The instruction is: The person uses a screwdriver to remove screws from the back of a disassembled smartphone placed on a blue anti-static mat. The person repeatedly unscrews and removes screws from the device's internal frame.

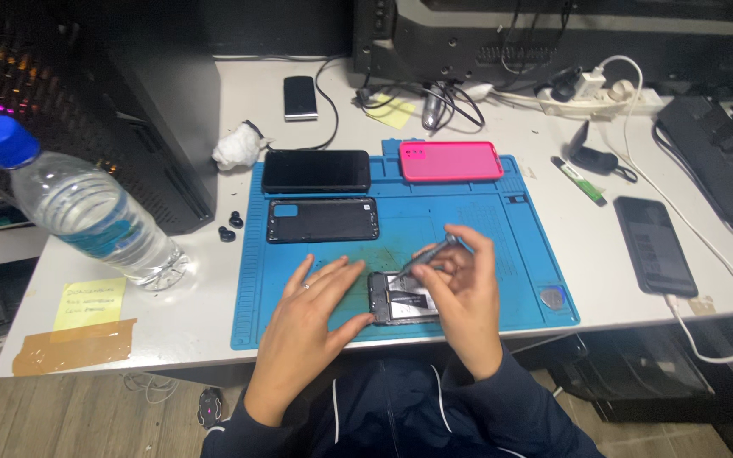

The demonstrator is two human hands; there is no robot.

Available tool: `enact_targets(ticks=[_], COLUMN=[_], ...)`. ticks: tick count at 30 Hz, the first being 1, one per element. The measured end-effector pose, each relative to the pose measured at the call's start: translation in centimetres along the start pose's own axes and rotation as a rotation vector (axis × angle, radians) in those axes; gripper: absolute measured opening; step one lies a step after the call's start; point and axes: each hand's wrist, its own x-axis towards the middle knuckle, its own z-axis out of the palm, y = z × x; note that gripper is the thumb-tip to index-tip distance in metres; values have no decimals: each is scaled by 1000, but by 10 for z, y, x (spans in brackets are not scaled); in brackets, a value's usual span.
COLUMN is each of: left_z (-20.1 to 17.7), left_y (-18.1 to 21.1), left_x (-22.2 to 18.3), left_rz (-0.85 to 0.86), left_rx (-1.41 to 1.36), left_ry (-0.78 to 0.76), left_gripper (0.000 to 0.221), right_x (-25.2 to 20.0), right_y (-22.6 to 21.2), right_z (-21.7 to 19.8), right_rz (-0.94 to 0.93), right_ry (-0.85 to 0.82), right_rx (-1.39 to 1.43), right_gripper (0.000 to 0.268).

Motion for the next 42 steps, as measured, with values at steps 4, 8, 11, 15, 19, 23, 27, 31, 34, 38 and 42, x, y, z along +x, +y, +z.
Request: enact_targets(ticks=[4, 8, 11, 15, 19, 23, 27, 31, 34, 38, 42], left_z=[-3, -3, -1, 0, -13, -18, -12, 0, 0, 1, 2], left_y=[-1, -2, -2, -4, -14, -29, -36, -48, -49, -51, -52], left_x=[-3, -7, -6, -7, 0, 12, 17, 12, 13, 13, 12], left_rz=[18, 46, 46, -103, -174, -273, -273, -246, -267, -259, -243], left_rx=[-60, -140, -161, -173, -52, 145, 142, 196, 211, 236, 262], left_ry=[88, 186, 236, 341, 388, 337, 253, 228, 229, 211, 206], left_gripper=[41, 23, 9, 4, 11, 13, 14, 16, 16, 17, 17], right_x=[-9, -15, -14, -11, 2, 9, 10, 9, 10, 10, 9], right_y=[-5, 2, 5, 5, 1, 2, 0, 8, 9, 8, 9], right_z=[6, 12, 17, 16, -7, -21, -28, -29, -29, -29, -30], right_rz=[-31, -41, -64, -111, -194, -208, -173, -192, -186, -183, -178], right_ry=[-4, -30, -26, 53, 88, 203, 245, 227, 208, 204, 206], right_rx=[47, 130, 172, 142, 82, 42, 2, 32, 27, 40, 30], right_gripper=[53, 56, 56, 56, 60, 58, 56, 56, 55, 55, 55])
